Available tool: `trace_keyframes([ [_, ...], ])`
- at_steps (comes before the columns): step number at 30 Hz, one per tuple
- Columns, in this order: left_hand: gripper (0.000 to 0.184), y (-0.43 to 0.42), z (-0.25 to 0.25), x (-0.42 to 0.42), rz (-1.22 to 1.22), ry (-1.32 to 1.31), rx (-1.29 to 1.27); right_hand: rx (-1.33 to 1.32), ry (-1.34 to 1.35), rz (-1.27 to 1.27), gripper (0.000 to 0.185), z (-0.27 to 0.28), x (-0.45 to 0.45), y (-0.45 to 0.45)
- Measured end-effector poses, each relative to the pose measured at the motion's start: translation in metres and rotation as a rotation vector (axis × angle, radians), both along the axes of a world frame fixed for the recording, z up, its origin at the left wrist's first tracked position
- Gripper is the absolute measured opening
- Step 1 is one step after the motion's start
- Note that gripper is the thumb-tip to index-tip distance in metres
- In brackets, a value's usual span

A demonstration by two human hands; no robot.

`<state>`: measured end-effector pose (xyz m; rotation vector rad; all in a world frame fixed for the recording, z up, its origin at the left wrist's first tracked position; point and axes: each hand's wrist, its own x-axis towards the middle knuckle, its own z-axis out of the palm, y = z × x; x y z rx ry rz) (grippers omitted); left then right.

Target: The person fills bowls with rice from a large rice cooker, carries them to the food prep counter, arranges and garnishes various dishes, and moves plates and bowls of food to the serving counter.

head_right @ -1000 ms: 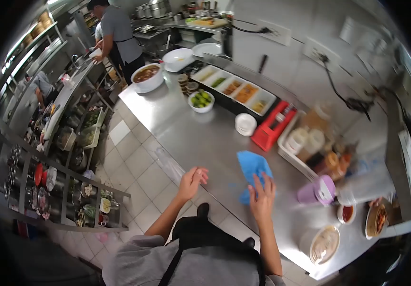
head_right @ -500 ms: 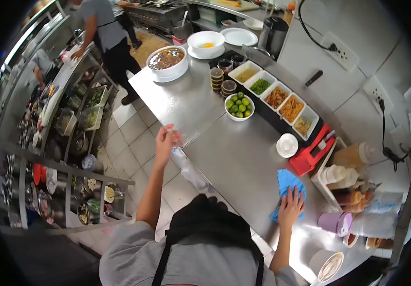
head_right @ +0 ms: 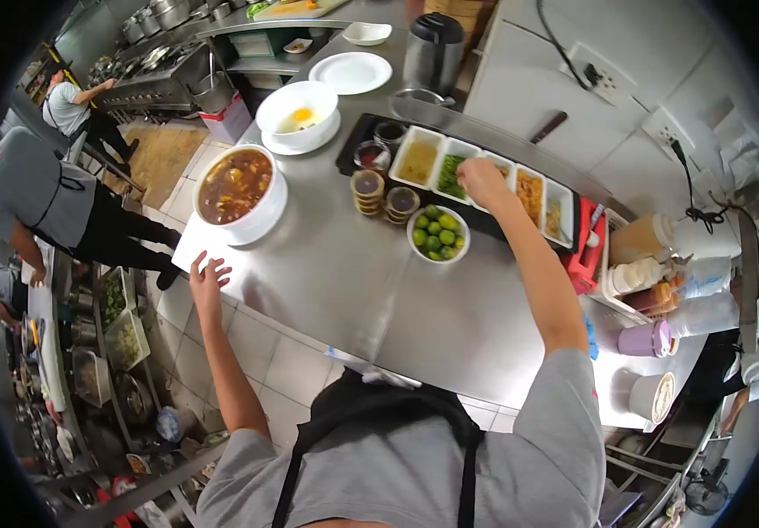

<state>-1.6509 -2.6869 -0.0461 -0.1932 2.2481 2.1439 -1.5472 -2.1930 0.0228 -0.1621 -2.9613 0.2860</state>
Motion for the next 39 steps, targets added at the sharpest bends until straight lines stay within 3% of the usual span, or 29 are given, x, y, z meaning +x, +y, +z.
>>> trace_keyframes([
  [1, 0.036, -0.011, 0.001, -0.012, -0.015, -0.024, -0.009, 0.082, -0.160, -0.031, 0.013, -0.004, -0.015, -0.006],
  [6, 0.034, -0.054, -0.006, -0.042, -0.038, -0.005, 0.012, 0.223, -0.288, -0.036, 0.016, -0.023, -0.037, -0.010],
  [9, 0.033, -0.068, -0.007, -0.054, -0.024, -0.006, 0.021, 0.221, -0.238, 0.028, 0.013, -0.029, -0.036, -0.003],
  [12, 0.032, -0.081, -0.010, -0.061, -0.020, 0.005, 0.017, 0.187, -0.250, -0.079, 0.015, -0.035, -0.037, 0.002],
  [15, 0.032, -0.088, -0.012, -0.064, -0.004, -0.001, 0.029, 0.114, 0.024, -0.041, 0.019, -0.024, -0.028, 0.006],
  [18, 0.032, -0.090, -0.013, -0.064, -0.005, -0.003, 0.027, -0.348, -0.050, -0.421, 0.018, -0.016, -0.029, 0.007],
  [23, 0.032, -0.093, -0.013, -0.063, -0.005, -0.012, 0.052, -1.031, 0.155, -0.565, 0.022, -0.009, -0.022, 0.024],
  [26, 0.032, -0.089, -0.013, -0.064, -0.010, -0.025, 0.062, -1.305, 0.239, -0.393, 0.028, 0.031, -0.048, -0.018],
  [30, 0.034, -0.081, -0.014, -0.060, -0.043, -0.034, 0.087, -1.387, 0.020, -0.086, 0.034, 0.089, -0.127, -0.127],
  [32, 0.035, -0.078, -0.013, -0.057, -0.052, -0.046, 0.102, -1.409, -0.059, 0.033, 0.031, 0.091, -0.167, -0.175],
  [36, 0.035, -0.081, -0.014, -0.047, -0.037, -0.085, 0.095, -1.122, -0.152, 0.313, 0.022, 0.065, -0.226, -0.258],
  [38, 0.036, -0.089, -0.017, -0.040, -0.019, -0.100, 0.086, -0.586, -0.054, 0.354, 0.015, 0.048, -0.237, -0.293],
  [39, 0.035, -0.093, -0.021, -0.038, -0.006, -0.118, 0.087, -0.472, 0.035, 0.434, 0.013, 0.029, -0.244, -0.302],
])
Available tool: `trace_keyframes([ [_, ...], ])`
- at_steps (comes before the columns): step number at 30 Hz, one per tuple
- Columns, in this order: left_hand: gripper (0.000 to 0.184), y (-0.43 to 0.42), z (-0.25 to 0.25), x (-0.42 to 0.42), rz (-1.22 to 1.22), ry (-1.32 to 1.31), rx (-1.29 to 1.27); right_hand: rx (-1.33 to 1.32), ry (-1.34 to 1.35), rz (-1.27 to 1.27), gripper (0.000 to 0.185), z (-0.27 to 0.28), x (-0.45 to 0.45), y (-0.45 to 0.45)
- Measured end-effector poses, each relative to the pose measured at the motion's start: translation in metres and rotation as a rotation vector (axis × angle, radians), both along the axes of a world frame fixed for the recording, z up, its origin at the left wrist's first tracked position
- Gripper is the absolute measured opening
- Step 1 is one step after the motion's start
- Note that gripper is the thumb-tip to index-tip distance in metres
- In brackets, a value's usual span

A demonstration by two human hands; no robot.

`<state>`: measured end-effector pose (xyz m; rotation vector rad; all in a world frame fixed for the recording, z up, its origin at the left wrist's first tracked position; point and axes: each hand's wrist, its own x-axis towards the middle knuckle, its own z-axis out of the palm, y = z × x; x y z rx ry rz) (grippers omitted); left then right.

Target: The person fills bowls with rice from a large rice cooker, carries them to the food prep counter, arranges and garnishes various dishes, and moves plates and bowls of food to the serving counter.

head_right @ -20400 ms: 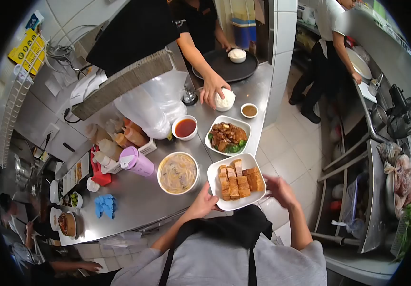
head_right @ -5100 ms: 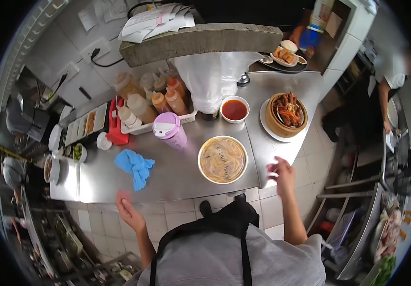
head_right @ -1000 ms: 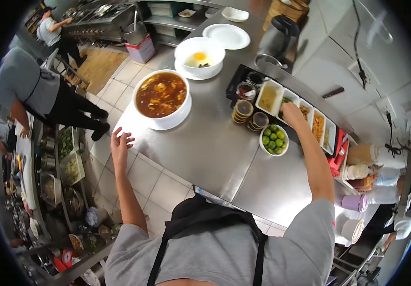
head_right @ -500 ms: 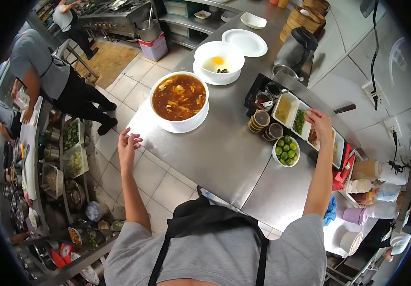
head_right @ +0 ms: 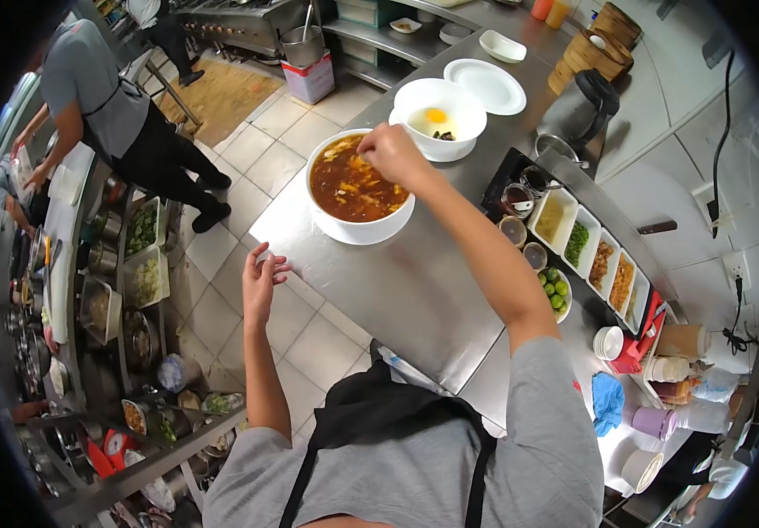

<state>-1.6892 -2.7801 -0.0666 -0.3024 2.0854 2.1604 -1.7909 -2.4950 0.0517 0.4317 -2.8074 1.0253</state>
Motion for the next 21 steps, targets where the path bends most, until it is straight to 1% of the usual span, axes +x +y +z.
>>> trace_keyframes([
  [1, 0.035, -0.004, -0.002, 0.002, 0.003, -0.004, -0.009, 0.090, 0.127, 0.049, 0.012, -0.017, -0.005, -0.007],
  [2, 0.035, -0.008, -0.003, 0.005, 0.004, -0.008, -0.017, 0.229, 0.111, 0.126, 0.009, -0.030, -0.011, -0.009],
  [5, 0.035, -0.013, -0.001, 0.009, 0.012, -0.017, -0.038, 0.338, 0.257, 0.172, 0.008, -0.027, -0.007, -0.012],
  [6, 0.035, -0.013, -0.001, 0.010, 0.014, -0.020, -0.045, 0.402, 0.189, 0.101, 0.009, -0.010, -0.001, -0.019],
  [9, 0.035, -0.010, -0.003, 0.009, 0.007, 0.008, -0.043, 0.482, 0.135, -0.041, 0.008, -0.006, -0.005, -0.025],
  [12, 0.035, 0.003, -0.001, 0.003, -0.053, 0.002, -0.030, 0.297, 0.111, 0.037, 0.009, -0.019, -0.007, -0.022],
  [15, 0.036, 0.024, 0.000, -0.004, -0.161, -0.028, -0.014, 0.227, 0.250, -0.034, 0.011, -0.025, -0.006, -0.021],
  [16, 0.037, 0.032, 0.004, -0.007, -0.187, -0.048, 0.015, 0.246, 0.187, -0.043, 0.012, -0.021, -0.007, -0.020],
  [18, 0.037, 0.041, 0.008, -0.011, -0.222, -0.025, -0.034, 0.314, 0.213, 0.066, 0.010, -0.040, -0.010, -0.018],
  [19, 0.037, 0.046, 0.009, -0.012, -0.269, -0.013, -0.055, 0.334, 0.384, 0.041, 0.008, -0.052, -0.012, -0.020],
  [20, 0.039, 0.047, 0.014, -0.012, -0.317, -0.009, -0.094, 0.385, 0.268, -0.039, 0.007, -0.021, 0.011, -0.032],
  [21, 0.039, 0.047, 0.010, -0.015, -0.315, -0.026, -0.078, 0.478, 0.423, -0.065, 0.011, -0.025, 0.019, -0.032],
])
